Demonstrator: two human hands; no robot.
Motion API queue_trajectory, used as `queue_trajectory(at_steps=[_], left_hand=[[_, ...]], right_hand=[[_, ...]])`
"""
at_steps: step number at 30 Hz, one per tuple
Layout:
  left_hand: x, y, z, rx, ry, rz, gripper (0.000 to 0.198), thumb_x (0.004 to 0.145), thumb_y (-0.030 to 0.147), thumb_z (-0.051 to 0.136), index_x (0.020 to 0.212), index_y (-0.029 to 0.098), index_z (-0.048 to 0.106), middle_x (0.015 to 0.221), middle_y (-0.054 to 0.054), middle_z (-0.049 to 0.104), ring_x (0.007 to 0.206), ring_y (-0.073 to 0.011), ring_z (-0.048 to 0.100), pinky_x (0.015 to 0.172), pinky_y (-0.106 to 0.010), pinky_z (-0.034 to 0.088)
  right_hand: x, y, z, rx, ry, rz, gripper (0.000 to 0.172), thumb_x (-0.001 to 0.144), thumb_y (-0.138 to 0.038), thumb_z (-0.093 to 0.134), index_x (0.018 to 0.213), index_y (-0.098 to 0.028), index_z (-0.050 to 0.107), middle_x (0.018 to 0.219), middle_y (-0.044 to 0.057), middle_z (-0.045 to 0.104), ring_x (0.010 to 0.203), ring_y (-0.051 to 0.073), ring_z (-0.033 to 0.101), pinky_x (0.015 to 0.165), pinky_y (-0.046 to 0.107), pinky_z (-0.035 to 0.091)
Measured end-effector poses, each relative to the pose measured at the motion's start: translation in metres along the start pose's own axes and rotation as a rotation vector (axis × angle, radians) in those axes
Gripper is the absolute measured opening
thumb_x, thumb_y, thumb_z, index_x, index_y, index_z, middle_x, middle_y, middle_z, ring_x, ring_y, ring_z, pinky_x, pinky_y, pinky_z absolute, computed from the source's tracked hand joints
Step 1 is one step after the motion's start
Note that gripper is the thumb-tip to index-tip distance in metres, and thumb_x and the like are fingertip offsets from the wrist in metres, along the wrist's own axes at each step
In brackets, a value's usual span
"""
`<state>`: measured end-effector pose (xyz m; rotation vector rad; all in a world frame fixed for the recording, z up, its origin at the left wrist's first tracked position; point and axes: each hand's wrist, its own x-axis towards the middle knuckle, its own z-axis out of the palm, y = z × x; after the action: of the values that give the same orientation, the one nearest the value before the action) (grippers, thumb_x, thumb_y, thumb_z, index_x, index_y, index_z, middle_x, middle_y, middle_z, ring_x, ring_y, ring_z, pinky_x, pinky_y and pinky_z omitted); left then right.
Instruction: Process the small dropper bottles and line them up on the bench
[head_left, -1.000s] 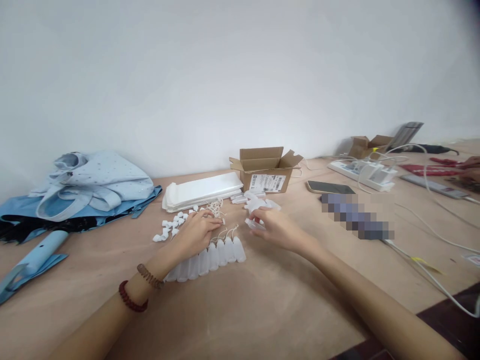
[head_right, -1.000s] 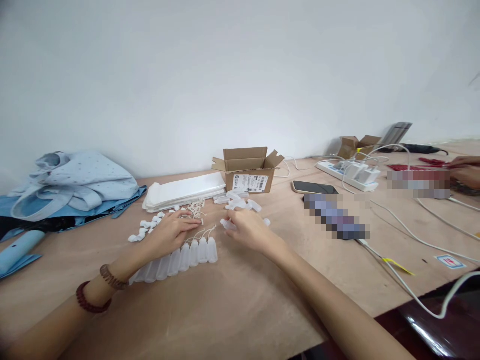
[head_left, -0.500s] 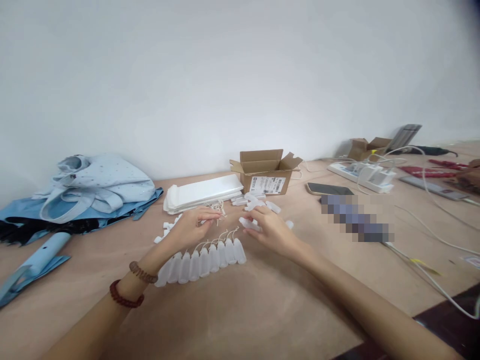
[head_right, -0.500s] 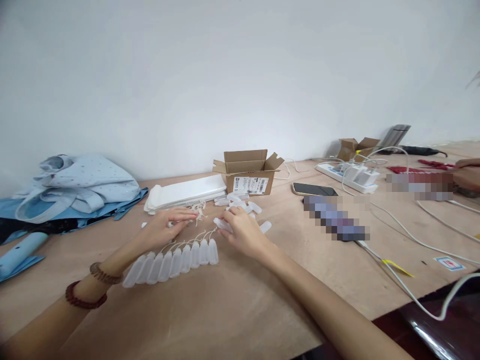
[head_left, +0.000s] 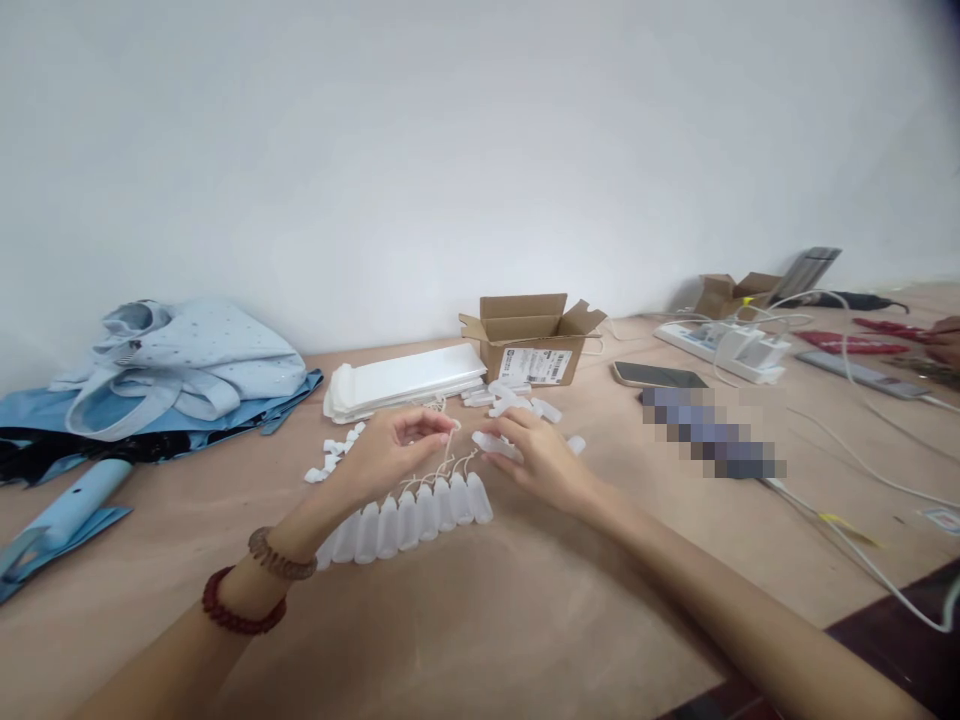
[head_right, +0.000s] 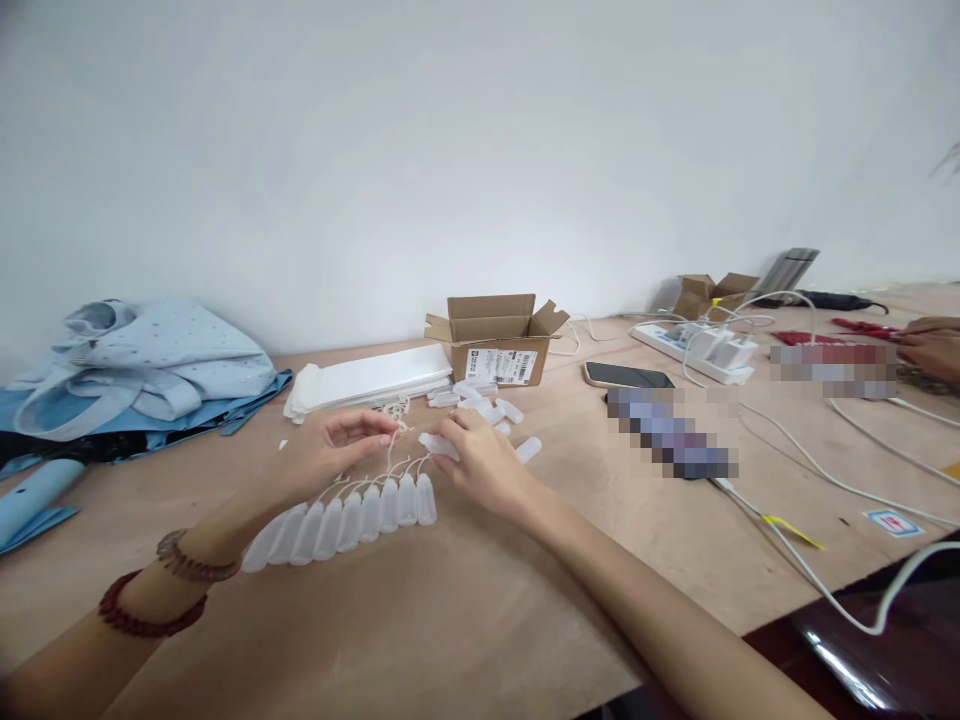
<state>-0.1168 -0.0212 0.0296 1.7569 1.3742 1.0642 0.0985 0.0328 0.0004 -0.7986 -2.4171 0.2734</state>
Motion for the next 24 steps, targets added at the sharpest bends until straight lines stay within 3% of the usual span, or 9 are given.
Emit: queue_trajectory(at_steps=[6, 14, 19, 24], left_hand=[[-0.004, 0.007, 0.009, -0.136, -0.066, -0.107, 0.017, 0.076, 0.030, 0.064, 0.089, 0.019, 0.068, 0.089, -0.004, 0.071, 0.085, -0.0184, 0.066, 0.081, -0.034, 0.052], [-0.004, 0.000, 0.019, -0.477, -0.046, -0.269, 0.022, 0.069, 0.025, 0.073, 0.088, 0.015, 0.069, 0.088, -0.006, 0.072, 0.084, -0.0166, 0.065, 0.087, -0.033, 0.048], [-0.004, -0.003, 0.023, -0.613, -0.018, -0.292, 0.024, 0.066, 0.023, 0.076, 0.086, 0.013, 0.069, 0.084, -0.006, 0.071, 0.079, -0.0140, 0.064, 0.083, -0.029, 0.047], [-0.006, -0.007, 0.028, -0.595, 0.004, -0.274, 0.025, 0.067, 0.024, 0.076, 0.088, 0.013, 0.067, 0.077, -0.003, 0.067, 0.071, -0.0111, 0.060, 0.077, -0.027, 0.046]], right_hand=[[-0.001, -0.002, 0.002, 0.006, 0.006, -0.037, 0.023, 0.087, -0.026, 0.056, 0.109, -0.019, 0.058, 0.099, 0.008, 0.058, 0.093, 0.021, 0.055, 0.078, 0.033, 0.043], [-0.001, -0.003, 0.002, 0.024, 0.043, -0.084, 0.024, 0.087, -0.024, 0.056, 0.110, -0.018, 0.058, 0.097, 0.008, 0.059, 0.093, 0.022, 0.055, 0.077, 0.034, 0.045], [-0.001, -0.003, 0.005, 0.072, 0.054, -0.112, 0.023, 0.087, -0.022, 0.056, 0.109, -0.018, 0.057, 0.099, 0.009, 0.058, 0.092, 0.021, 0.057, 0.078, 0.033, 0.047], [-0.003, -0.005, 0.007, 0.119, 0.034, -0.091, 0.022, 0.088, -0.021, 0.055, 0.109, -0.018, 0.055, 0.103, 0.008, 0.058, 0.091, 0.019, 0.058, 0.076, 0.032, 0.046]])
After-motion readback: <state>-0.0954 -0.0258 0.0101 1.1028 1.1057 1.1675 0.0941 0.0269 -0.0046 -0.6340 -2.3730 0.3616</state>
